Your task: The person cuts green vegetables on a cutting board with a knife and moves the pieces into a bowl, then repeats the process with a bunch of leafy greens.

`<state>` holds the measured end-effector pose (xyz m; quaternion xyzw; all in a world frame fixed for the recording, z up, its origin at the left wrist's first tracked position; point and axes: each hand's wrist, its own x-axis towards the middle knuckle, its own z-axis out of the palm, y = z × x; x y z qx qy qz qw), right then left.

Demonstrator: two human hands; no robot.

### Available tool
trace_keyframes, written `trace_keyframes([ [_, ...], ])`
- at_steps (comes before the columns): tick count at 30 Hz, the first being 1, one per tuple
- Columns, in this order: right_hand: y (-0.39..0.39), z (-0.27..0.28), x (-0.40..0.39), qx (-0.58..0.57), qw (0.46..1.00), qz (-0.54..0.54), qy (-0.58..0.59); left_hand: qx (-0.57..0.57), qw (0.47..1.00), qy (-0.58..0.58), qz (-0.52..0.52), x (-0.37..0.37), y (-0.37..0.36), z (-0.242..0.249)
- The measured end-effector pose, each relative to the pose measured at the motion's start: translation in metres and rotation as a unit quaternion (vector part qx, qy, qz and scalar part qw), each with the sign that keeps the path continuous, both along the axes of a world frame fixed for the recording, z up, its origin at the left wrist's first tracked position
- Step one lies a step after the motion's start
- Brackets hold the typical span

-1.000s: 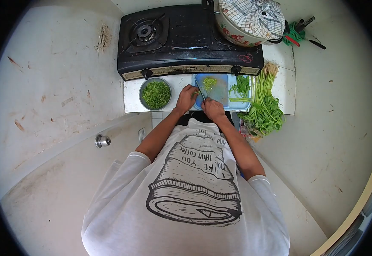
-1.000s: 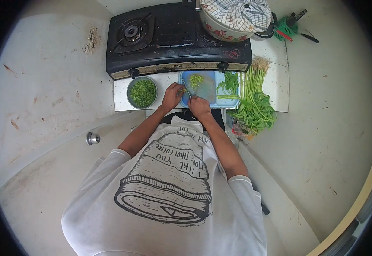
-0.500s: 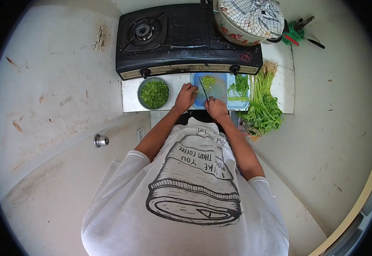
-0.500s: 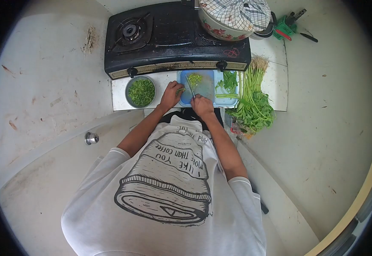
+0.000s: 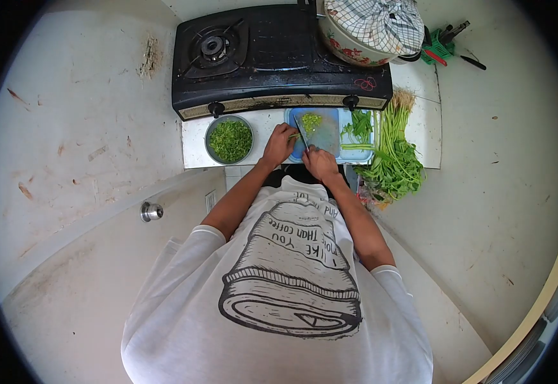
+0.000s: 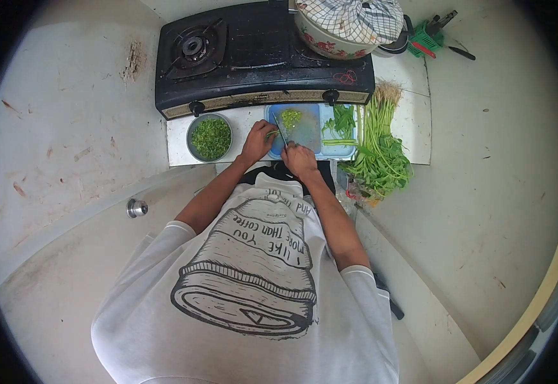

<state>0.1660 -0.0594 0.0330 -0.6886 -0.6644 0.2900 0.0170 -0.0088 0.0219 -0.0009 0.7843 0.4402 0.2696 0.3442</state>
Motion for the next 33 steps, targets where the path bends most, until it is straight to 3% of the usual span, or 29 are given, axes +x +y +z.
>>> trace_keyframes([
  [29, 0.019, -0.016, -0.011, 0.015, 1.0, 0.018, -0.009, -0.013, 1.0, -0.013, 0.014, 0.001, -0.001, 0.007],
  [33, 0.005, 0.002, -0.006, -0.006, 1.0, 0.01, -0.028, -0.045, 0.999, -0.02, 0.016, -0.001, 0.001, 0.007],
])
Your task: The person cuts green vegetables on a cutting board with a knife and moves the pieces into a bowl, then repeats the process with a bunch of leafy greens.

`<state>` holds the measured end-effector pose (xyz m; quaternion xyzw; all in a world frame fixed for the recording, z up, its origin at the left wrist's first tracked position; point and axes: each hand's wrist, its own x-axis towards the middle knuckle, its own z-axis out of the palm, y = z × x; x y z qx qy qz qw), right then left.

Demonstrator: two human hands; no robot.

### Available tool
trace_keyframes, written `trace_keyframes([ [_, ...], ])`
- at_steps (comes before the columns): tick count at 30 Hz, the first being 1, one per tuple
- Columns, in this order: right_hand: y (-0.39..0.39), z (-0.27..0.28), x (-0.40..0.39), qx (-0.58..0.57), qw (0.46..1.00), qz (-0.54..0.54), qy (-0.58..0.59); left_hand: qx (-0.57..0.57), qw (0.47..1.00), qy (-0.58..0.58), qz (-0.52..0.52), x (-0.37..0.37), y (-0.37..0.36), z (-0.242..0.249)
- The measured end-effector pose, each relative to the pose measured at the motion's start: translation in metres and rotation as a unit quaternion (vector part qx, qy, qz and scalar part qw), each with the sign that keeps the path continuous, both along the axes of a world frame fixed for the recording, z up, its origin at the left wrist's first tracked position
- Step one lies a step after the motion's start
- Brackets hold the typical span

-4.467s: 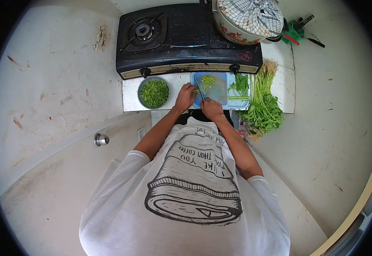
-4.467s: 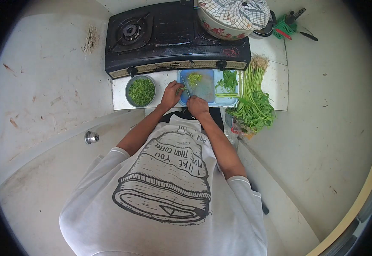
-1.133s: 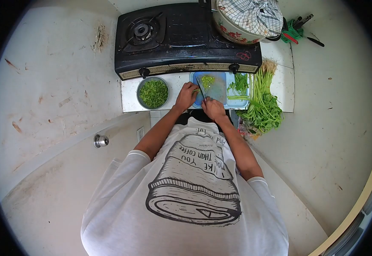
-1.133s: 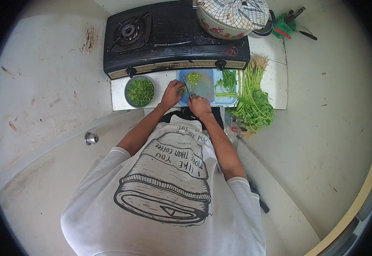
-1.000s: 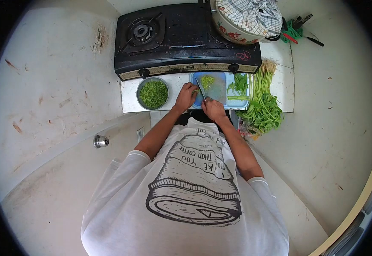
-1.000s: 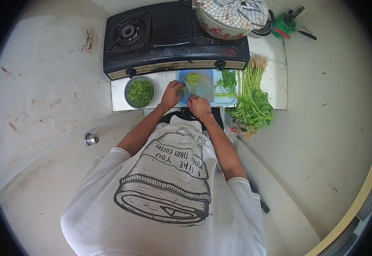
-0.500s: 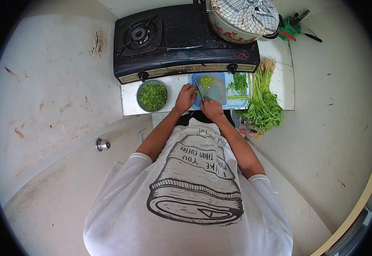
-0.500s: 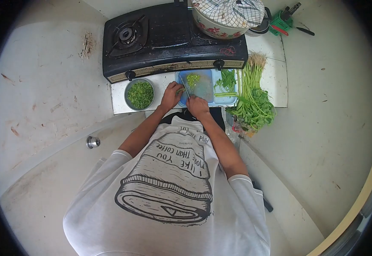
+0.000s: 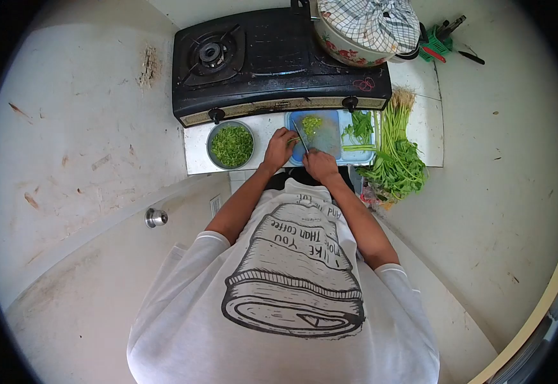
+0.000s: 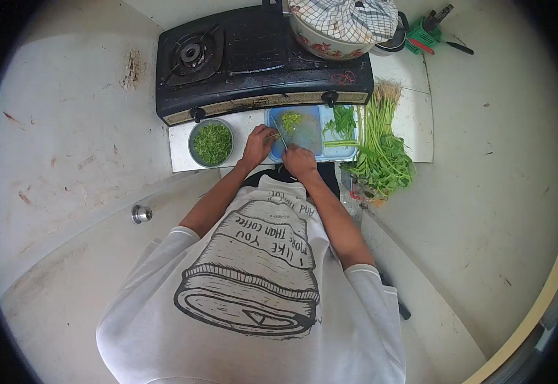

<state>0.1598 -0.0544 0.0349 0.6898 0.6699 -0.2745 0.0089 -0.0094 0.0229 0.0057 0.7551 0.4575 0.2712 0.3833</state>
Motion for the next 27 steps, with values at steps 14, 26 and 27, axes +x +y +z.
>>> trace_keyframes([
  [14, 0.011, -0.004, -0.006, 0.024, 0.999, -0.019, 0.011, -0.003, 1.0, 0.015, -0.011, -0.001, 0.002, -0.001],
  [26, 0.007, -0.01, -0.006, 0.027, 0.999, -0.01, 0.023, 0.005, 1.0, -0.007, -0.01, -0.002, 0.001, -0.001],
  [27, 0.007, -0.011, -0.006, 0.025, 0.999, -0.011, 0.02, 0.002, 1.0, -0.013, -0.012, -0.003, 0.0, -0.002],
])
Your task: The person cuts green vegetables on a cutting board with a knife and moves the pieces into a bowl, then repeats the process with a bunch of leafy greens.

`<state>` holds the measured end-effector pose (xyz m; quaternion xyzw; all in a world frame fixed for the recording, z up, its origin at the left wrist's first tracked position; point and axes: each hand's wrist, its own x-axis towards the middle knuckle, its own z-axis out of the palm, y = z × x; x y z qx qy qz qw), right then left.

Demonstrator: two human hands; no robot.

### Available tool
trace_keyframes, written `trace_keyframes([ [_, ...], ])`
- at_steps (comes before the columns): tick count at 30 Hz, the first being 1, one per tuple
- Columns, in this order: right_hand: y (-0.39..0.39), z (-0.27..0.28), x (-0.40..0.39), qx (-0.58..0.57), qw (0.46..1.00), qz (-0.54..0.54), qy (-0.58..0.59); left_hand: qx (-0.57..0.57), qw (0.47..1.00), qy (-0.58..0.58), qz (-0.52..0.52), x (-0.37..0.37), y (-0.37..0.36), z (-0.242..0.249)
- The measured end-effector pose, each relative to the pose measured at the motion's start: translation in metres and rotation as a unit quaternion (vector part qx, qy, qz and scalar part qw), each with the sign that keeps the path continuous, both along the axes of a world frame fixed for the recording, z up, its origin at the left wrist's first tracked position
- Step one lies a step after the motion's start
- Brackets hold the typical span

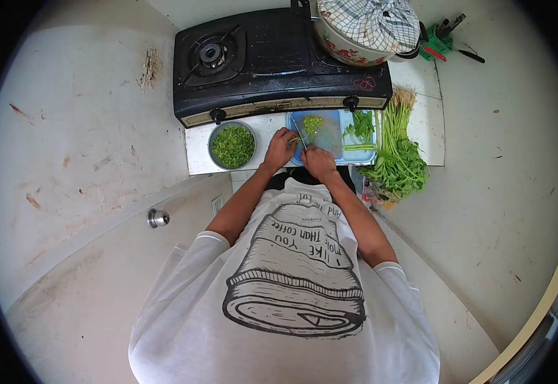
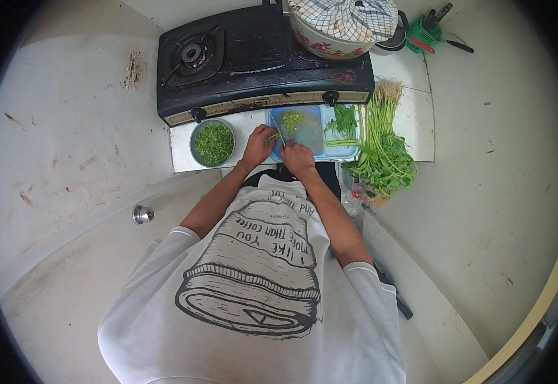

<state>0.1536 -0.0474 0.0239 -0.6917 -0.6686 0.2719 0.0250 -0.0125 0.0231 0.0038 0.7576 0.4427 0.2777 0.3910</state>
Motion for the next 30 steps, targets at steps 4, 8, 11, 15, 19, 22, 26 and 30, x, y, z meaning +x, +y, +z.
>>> trace_keyframes([
  [4, -0.002, 0.001, 0.0, 0.016, 1.0, -0.003, -0.015, -0.003, 1.0, -0.007, -0.003, -0.003, -0.001, -0.001],
  [8, -0.01, -0.002, 0.005, -0.01, 1.0, -0.005, -0.007, -0.023, 1.0, -0.006, 0.002, -0.002, -0.002, 0.004],
  [11, -0.02, -0.001, 0.006, -0.015, 1.0, -0.002, -0.014, -0.024, 1.0, -0.006, 0.007, -0.001, -0.002, 0.002],
  [15, -0.012, -0.003, 0.004, 0.0, 1.0, 0.007, -0.016, -0.021, 1.0, -0.006, 0.007, -0.002, -0.002, -0.001],
  [19, -0.003, -0.01, 0.0, 0.021, 0.999, 0.021, -0.024, -0.031, 0.999, -0.01, 0.012, -0.002, -0.002, -0.005],
  [22, -0.007, -0.009, 0.002, 0.019, 0.999, 0.015, -0.032, -0.026, 1.0, -0.004, 0.015, 0.0, -0.003, -0.002],
  [26, -0.02, 0.0, 0.005, -0.007, 0.999, 0.007, -0.038, -0.047, 0.998, -0.021, 0.033, 0.0, -0.004, 0.006],
  [30, -0.019, 0.005, 0.004, -0.003, 1.0, 0.008, -0.03, -0.036, 0.999, -0.011, 0.03, -0.001, -0.005, 0.007],
])
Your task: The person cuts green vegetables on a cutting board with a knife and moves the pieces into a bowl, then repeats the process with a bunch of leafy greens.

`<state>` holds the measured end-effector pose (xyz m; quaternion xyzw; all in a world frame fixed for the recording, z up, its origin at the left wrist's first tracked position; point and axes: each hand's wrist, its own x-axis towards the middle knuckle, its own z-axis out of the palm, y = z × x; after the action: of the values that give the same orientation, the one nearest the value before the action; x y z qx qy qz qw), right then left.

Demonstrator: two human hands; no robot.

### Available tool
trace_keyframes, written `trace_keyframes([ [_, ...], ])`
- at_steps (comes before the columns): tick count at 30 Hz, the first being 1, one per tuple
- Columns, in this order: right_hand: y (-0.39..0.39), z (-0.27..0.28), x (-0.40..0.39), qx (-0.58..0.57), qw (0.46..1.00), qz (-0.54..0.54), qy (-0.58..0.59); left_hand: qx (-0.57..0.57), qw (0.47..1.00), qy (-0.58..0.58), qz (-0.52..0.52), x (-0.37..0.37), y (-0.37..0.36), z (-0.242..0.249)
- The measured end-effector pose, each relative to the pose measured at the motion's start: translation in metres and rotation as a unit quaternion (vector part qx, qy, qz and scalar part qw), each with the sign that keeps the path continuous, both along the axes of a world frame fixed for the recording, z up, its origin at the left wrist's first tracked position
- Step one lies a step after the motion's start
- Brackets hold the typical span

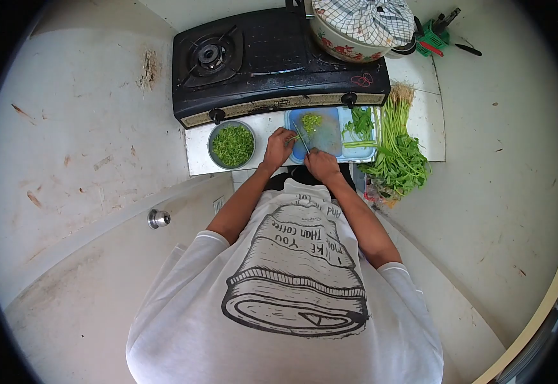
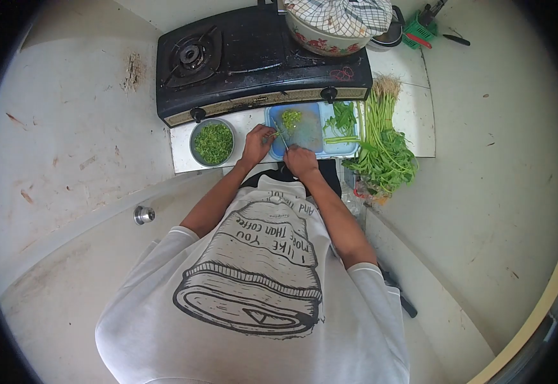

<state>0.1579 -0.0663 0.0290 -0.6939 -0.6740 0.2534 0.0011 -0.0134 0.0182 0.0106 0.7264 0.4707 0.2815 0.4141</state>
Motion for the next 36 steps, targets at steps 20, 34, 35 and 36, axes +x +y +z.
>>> trace_keyframes([
  [20, 0.007, -0.009, 0.0, 0.016, 1.0, -0.01, 0.022, 0.008, 1.0, 0.004, -0.022, -0.001, 0.002, -0.003],
  [34, 0.026, -0.009, -0.014, 0.009, 1.0, -0.013, 0.001, 0.021, 0.999, 0.002, -0.032, -0.002, 0.004, -0.007],
  [35, 0.027, -0.01, -0.015, 0.007, 1.0, -0.016, 0.007, 0.016, 0.999, 0.0, -0.03, -0.002, 0.004, -0.008],
  [36, 0.027, -0.007, -0.015, 0.003, 1.0, -0.015, 0.007, 0.02, 0.999, -0.003, -0.03, -0.003, 0.004, -0.008],
])
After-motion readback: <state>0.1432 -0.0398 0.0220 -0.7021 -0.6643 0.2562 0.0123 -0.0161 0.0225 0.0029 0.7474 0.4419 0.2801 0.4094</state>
